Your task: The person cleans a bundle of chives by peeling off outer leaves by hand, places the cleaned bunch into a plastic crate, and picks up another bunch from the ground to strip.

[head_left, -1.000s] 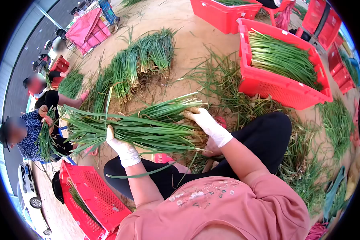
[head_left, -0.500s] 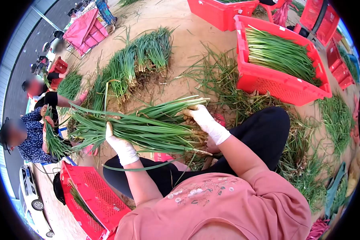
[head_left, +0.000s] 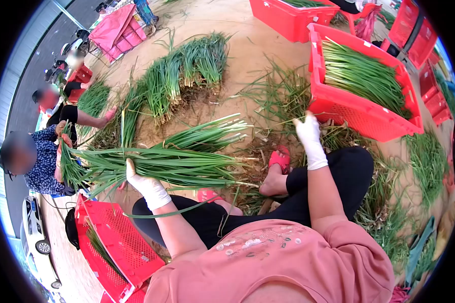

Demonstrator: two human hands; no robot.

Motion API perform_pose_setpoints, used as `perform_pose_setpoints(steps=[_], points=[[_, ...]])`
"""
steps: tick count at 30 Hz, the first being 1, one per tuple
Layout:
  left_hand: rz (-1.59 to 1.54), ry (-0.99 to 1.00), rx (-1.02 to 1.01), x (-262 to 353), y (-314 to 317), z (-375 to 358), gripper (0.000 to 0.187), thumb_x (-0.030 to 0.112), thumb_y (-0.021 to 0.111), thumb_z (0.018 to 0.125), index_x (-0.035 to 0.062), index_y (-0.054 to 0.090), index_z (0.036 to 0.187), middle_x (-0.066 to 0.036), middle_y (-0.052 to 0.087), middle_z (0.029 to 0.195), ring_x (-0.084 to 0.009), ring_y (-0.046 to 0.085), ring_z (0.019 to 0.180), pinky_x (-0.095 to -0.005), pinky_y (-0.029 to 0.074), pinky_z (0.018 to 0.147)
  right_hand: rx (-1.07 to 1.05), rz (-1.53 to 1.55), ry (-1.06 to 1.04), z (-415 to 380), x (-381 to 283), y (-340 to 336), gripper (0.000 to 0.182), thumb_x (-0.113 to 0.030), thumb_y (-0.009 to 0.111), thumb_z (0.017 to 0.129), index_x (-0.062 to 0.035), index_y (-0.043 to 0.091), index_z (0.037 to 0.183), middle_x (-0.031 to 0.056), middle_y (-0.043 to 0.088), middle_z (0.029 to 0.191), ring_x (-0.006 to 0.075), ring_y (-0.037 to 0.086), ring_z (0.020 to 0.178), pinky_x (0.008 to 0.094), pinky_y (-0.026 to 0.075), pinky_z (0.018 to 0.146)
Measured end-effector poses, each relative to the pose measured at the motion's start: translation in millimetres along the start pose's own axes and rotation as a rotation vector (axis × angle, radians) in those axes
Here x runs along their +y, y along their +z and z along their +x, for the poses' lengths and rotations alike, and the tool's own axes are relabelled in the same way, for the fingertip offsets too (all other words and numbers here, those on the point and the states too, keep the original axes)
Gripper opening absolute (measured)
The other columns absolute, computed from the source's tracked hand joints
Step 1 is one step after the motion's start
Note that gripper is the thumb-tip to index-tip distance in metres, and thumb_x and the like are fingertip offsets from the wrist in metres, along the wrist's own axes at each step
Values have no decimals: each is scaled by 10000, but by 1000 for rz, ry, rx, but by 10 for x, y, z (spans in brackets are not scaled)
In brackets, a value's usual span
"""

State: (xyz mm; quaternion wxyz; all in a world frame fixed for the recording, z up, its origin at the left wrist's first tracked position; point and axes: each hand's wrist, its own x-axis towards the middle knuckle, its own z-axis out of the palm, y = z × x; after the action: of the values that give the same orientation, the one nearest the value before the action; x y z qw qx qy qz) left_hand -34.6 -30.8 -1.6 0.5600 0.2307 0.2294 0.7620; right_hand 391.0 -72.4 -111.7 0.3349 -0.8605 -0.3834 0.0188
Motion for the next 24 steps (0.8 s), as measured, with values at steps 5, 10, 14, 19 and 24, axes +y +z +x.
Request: perform_pose_setpoints(steps=[5,10,14,19,24], points=[[-5,-13,-85,-27,-13,-5,378,265,614,777,25,530,1058,-179,527,1034,-267,522,957,-407,482,804,-344,538,-725,-613,-765,248,211,-221,606,759,-47,652,869,172,623,810,305,601,778,378,471,697],[-50,-29,-166,-74,35,-69,325,277,627,762,21,587,957,-121,536,984,-231,511,954,-408,482,791,-550,442,-569,-771,-933,313,239,-235,614,755,-70,650,924,168,622,854,309,594,809,365,465,723],[-66,-90,-133,-151,72,-91,313,263,631,756,22,584,952,-114,540,981,-236,503,966,-427,467,816,-717,539,-519,-823,-909,356,286,-285,618,757,-118,643,989,152,625,898,310,591,846,346,463,743],[-49,-130,-160,-247,95,-54,296,249,609,764,2,579,924,-102,587,907,-256,497,993,-432,453,852,-800,421,-413,-849,-1004,208,305,-300,632,744,-122,640,992,140,628,897,298,595,837,357,461,733],[-103,-147,-147,-295,147,-89,314,258,620,764,37,566,981,-135,519,985,-241,505,957,-443,460,825,-452,615,-549,-937,-962,266,216,-153,654,713,-105,661,923,129,622,850,292,591,775,350,463,688]])
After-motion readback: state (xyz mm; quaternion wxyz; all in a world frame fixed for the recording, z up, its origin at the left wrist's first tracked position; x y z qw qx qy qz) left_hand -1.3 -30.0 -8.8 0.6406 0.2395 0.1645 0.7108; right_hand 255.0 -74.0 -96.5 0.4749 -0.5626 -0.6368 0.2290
